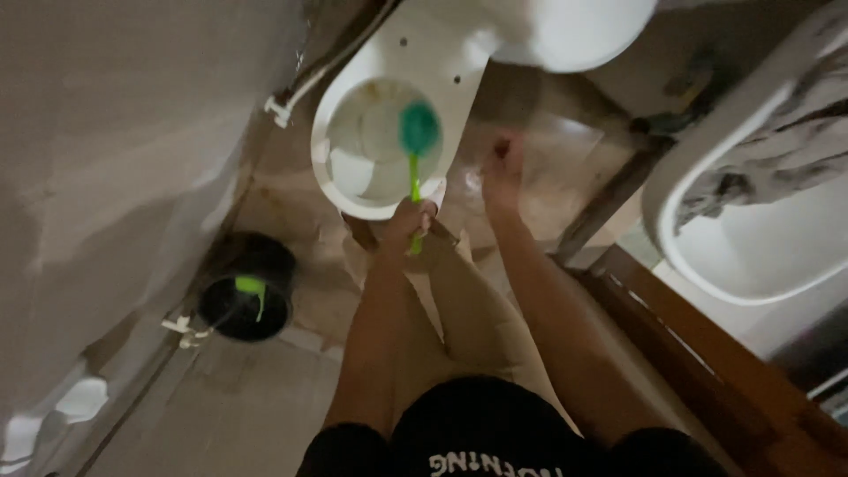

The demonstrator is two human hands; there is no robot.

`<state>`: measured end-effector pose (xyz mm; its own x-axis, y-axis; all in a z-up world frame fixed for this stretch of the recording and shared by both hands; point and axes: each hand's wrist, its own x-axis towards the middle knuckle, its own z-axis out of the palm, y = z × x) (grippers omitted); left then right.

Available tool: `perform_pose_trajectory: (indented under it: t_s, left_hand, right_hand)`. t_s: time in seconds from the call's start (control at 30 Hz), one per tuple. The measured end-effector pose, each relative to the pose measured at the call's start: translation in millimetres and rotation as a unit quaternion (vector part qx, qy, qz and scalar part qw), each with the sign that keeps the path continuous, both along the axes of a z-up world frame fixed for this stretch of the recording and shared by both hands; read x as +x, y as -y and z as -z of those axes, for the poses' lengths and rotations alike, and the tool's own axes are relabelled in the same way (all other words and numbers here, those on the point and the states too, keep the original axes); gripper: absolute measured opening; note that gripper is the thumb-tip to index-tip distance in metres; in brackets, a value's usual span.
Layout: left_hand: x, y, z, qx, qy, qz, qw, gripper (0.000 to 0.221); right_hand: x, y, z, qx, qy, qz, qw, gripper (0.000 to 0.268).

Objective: The recorder is scrubbing the inside of a toilet bowl with a brush, pouring water from a bucket, and applying cleaning powder.

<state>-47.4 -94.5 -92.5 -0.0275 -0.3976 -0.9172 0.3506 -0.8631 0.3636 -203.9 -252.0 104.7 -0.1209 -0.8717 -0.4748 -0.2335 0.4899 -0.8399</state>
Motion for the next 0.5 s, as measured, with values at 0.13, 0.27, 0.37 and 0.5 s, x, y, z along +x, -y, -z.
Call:
perform_pose_trajectory:
  t_s: [0.13, 0.27, 0.37, 0.5]
  left_hand:
    - [40, 11, -70, 0.065, -0.006, -0.067, 0.996, 0.03]
    - [48, 39, -215, -0.011, -0.053, -0.135, 0.989, 0.016]
    - [52, 49, -234, -0.029, -0.133, -0.213, 0.968, 0.024]
    - [57, 52, -239, -0.042, -0.058, -0.165, 0.984, 0.027]
  right_hand:
    - [-3, 80, -43, -0.299, 0.005, 0.035, 0.954, 0.04]
    - [-11, 154, -51, -0.326, -0.078, 0.046, 0.941, 0.096]
    - [-19, 216, -15, -0.428, -0.039, 0.027, 0.903, 0.123]
    - [-18, 227, -29, -0.361, -0.02, -0.032, 0.932, 0.091]
